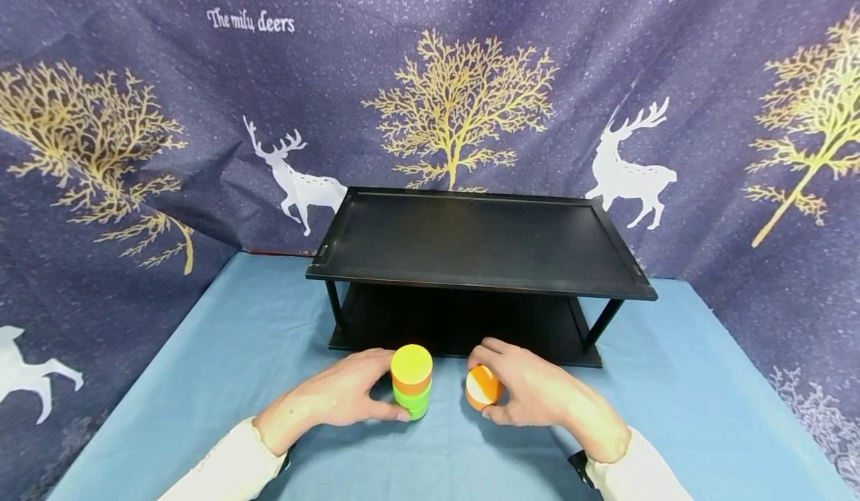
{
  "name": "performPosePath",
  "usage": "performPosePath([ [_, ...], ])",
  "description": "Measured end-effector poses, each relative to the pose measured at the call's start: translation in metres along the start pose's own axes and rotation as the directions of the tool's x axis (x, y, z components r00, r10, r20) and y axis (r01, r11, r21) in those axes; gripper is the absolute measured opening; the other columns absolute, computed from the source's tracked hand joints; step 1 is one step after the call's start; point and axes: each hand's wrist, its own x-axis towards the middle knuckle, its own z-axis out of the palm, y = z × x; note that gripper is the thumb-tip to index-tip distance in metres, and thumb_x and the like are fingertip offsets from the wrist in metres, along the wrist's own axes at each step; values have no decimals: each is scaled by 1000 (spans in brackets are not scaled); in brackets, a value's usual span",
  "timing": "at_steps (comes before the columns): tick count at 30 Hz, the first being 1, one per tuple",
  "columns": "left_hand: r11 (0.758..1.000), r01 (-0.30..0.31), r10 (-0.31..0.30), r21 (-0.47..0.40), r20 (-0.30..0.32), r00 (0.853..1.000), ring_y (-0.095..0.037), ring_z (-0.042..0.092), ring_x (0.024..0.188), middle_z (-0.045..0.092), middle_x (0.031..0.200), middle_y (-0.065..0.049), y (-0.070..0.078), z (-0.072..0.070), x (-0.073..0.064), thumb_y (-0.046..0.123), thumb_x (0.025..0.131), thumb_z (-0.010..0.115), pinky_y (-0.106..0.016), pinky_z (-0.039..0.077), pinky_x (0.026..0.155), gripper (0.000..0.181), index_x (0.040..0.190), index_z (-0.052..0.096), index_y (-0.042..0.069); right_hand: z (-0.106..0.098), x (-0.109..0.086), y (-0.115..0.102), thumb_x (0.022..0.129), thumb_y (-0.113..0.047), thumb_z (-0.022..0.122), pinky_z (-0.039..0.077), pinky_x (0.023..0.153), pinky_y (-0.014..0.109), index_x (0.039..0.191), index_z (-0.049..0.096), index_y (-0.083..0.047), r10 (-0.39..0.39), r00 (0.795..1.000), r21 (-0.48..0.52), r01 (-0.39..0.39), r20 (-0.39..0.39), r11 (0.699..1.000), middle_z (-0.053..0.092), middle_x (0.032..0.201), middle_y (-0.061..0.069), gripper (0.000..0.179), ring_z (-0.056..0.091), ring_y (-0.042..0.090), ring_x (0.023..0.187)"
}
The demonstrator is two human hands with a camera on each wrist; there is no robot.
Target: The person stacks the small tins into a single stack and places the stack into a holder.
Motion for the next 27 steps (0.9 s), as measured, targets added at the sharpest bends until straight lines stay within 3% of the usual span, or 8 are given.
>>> performPosePath([
  [27,1000,21,-21,5,6,1000,-12,58,125,63,138,17,0,1,1,66,82,83,-49,49,112,76,147,60,32,-3,-2,-2,82,-22,89,59,93,31,130,65,-19,-94,984,-63,86,-151,994,58,119,-13,53,59,7,101],
])
